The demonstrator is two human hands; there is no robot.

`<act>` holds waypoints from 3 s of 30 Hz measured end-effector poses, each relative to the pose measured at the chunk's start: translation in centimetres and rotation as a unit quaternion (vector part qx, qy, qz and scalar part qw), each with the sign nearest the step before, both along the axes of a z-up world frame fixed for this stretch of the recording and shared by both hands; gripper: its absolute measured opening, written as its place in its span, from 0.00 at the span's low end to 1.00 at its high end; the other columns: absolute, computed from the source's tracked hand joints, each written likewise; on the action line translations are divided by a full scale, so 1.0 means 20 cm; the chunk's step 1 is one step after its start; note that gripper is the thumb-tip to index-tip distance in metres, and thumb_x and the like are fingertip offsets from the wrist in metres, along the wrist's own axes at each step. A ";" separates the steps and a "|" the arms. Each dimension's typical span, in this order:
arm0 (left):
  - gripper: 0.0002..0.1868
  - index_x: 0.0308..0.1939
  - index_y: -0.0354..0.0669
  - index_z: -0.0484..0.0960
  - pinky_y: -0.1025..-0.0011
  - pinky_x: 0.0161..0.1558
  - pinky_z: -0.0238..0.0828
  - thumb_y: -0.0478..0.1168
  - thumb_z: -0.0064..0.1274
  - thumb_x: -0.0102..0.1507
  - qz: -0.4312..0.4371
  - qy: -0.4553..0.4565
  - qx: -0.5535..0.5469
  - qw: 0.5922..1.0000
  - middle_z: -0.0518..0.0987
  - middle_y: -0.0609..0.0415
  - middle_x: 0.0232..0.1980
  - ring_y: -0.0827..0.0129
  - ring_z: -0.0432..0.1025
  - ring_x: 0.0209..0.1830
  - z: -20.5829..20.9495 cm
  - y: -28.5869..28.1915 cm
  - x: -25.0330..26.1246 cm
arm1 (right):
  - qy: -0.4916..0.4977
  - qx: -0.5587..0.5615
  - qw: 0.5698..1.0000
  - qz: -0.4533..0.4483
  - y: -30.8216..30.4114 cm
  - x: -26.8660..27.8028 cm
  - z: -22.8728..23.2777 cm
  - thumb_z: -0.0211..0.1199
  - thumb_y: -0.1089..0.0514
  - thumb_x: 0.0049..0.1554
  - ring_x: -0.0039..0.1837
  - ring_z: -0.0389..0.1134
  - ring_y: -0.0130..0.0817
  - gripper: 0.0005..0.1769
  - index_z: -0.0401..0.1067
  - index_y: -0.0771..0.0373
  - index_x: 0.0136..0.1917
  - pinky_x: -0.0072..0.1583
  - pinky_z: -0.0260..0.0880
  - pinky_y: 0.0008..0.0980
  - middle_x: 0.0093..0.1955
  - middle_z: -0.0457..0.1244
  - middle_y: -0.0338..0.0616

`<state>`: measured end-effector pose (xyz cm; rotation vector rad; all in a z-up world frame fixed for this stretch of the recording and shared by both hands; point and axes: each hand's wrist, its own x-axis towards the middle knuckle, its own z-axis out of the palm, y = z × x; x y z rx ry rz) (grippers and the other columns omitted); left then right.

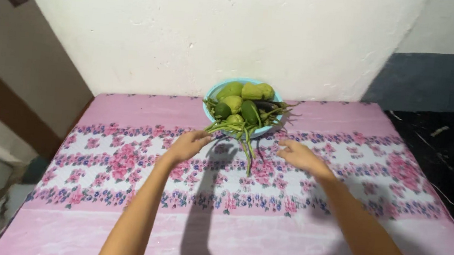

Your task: Sort and arrange various green and purple vegetables in a light blue bowl on a table.

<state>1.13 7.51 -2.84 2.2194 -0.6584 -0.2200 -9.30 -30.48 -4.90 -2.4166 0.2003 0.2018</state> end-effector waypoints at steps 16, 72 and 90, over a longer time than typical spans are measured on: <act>0.16 0.46 0.40 0.86 0.61 0.48 0.76 0.47 0.52 0.64 0.250 -0.100 -0.068 0.960 0.86 0.44 0.44 0.55 0.82 0.45 -0.42 -0.10 0.34 | 0.097 0.550 0.784 -0.270 0.23 0.63 -0.63 0.49 0.50 0.65 0.66 0.66 0.54 0.26 0.59 0.59 0.73 0.67 0.67 0.51 0.72 0.60 0.57; 0.37 0.66 0.36 0.69 0.47 0.64 0.57 0.33 0.57 0.52 0.057 -0.394 0.240 0.885 0.72 0.43 0.62 0.47 0.66 0.61 -0.06 -1.11 0.93 | -0.087 0.096 0.946 -0.297 -0.01 0.51 -0.32 0.60 0.63 0.56 0.51 0.70 0.40 0.38 0.55 0.61 0.78 0.52 0.75 0.39 0.67 0.60 0.50; 0.33 0.77 0.43 0.64 0.54 0.61 0.64 0.41 0.47 0.66 0.001 -0.610 0.294 0.736 0.62 0.42 0.78 0.47 0.61 0.73 0.12 -0.04 0.12 | -0.458 0.035 0.883 -0.099 0.49 0.21 0.02 0.58 0.72 0.54 0.64 0.64 0.50 0.27 0.68 0.66 0.68 0.64 0.66 0.43 0.62 0.59 0.55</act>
